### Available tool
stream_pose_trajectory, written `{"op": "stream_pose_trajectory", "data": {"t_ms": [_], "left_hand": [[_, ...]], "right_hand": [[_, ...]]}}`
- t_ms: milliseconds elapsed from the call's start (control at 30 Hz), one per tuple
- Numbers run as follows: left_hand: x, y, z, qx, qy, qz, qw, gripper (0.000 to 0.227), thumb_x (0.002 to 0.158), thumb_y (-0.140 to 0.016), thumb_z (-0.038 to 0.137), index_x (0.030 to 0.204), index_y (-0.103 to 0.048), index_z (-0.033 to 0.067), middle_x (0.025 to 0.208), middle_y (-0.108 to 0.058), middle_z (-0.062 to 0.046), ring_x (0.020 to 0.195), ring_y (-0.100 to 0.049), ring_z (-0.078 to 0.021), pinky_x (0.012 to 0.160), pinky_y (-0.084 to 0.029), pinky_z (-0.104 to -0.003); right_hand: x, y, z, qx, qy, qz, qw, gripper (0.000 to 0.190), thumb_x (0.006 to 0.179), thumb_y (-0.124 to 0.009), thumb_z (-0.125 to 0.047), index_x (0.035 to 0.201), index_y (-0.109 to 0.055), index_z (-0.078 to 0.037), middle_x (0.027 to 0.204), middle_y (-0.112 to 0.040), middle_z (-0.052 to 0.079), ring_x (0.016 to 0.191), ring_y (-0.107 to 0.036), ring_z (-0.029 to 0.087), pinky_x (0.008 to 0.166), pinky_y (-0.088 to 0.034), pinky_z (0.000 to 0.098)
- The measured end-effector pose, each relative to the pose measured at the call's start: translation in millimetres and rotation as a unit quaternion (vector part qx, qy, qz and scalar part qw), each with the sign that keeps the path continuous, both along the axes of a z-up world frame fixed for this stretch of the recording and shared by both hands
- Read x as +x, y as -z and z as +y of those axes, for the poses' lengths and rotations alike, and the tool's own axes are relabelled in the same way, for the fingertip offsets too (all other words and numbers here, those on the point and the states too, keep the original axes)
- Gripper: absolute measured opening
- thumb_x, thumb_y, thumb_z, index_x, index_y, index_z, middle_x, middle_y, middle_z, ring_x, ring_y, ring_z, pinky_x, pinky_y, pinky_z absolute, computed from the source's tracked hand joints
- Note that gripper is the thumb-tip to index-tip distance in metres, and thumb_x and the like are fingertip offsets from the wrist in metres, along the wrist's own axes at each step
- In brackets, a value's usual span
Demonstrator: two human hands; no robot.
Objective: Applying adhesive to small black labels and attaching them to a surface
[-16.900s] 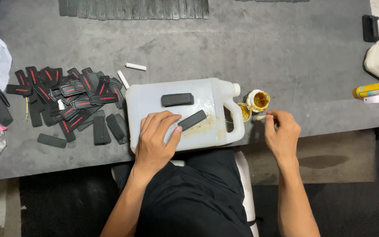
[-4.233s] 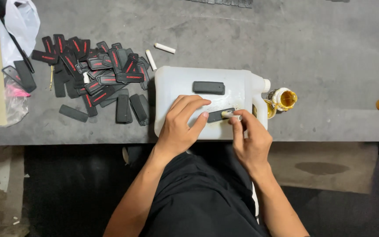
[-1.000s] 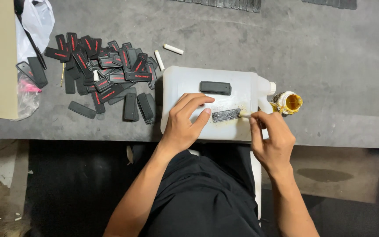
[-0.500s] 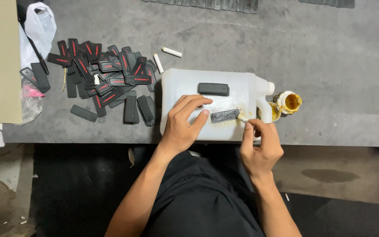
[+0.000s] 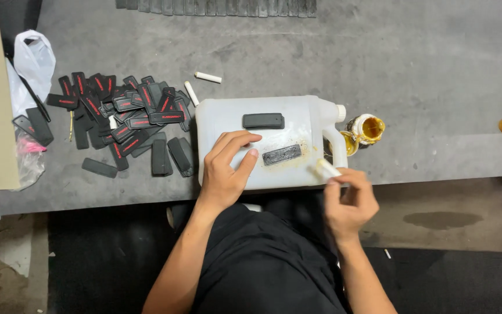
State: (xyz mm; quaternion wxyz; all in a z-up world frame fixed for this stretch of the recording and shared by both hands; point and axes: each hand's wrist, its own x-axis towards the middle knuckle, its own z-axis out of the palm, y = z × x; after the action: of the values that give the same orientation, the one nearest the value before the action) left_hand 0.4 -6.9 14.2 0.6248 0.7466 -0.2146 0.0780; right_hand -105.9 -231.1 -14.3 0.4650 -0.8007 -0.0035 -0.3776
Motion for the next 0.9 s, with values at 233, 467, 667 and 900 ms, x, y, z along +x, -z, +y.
{"op": "stream_pose_trajectory", "data": {"t_ms": [233, 467, 667, 900], "left_hand": [[0, 0, -3, 0.024, -0.001, -0.005, 1.0, 0.018, 0.097, -0.064, 0.008, 0.112, -0.073, 0.0031, 0.101, -0.071, -0.015, 0.092, -0.068, -0.033, 0.084, -0.057, -0.044], [0, -1, -7, 0.044, -0.009, 0.0, 0.999, 0.018, 0.098, -0.063, 0.01, 0.112, -0.074, 0.0036, 0.102, -0.071, -0.015, 0.093, -0.069, -0.0329, 0.085, -0.057, -0.044], [-1, -2, -11, 0.059, -0.018, 0.005, 0.998, 0.018, 0.099, -0.064, 0.011, 0.111, -0.074, 0.0045, 0.101, -0.072, -0.013, 0.093, -0.069, -0.0314, 0.085, -0.057, -0.043], [0, -1, -12, 0.062, -0.021, 0.002, 0.998, 0.018, 0.098, -0.064, 0.011, 0.112, -0.074, 0.0047, 0.102, -0.072, -0.012, 0.094, -0.069, -0.0312, 0.086, -0.057, -0.043]], "right_hand": [[5, 60, -78, 0.061, 0.226, 0.082, 0.969, 0.017, 0.097, -0.073, 0.008, 0.108, -0.06, 0.006, 0.1, -0.07, 0.021, 0.094, -0.07, 0.027, 0.086, -0.053, 0.0375], [8, 85, -83, -0.002, 0.269, 0.081, 0.96, 0.016, 0.097, -0.078, 0.001, 0.106, -0.066, 0.004, 0.098, -0.072, 0.022, 0.093, -0.072, 0.033, 0.083, -0.055, 0.0405], [-3, 110, -97, -0.112, 0.243, 0.106, 0.958, 0.018, 0.092, -0.081, -0.003, 0.107, -0.071, -0.006, 0.094, -0.073, 0.008, 0.087, -0.072, 0.029, 0.08, -0.058, 0.038], [-1, 88, -91, -0.115, 0.225, 0.09, 0.963, 0.022, 0.09, -0.079, -0.003, 0.11, -0.07, -0.004, 0.101, -0.072, 0.01, 0.091, -0.067, 0.03, 0.081, -0.056, 0.0384]]}}
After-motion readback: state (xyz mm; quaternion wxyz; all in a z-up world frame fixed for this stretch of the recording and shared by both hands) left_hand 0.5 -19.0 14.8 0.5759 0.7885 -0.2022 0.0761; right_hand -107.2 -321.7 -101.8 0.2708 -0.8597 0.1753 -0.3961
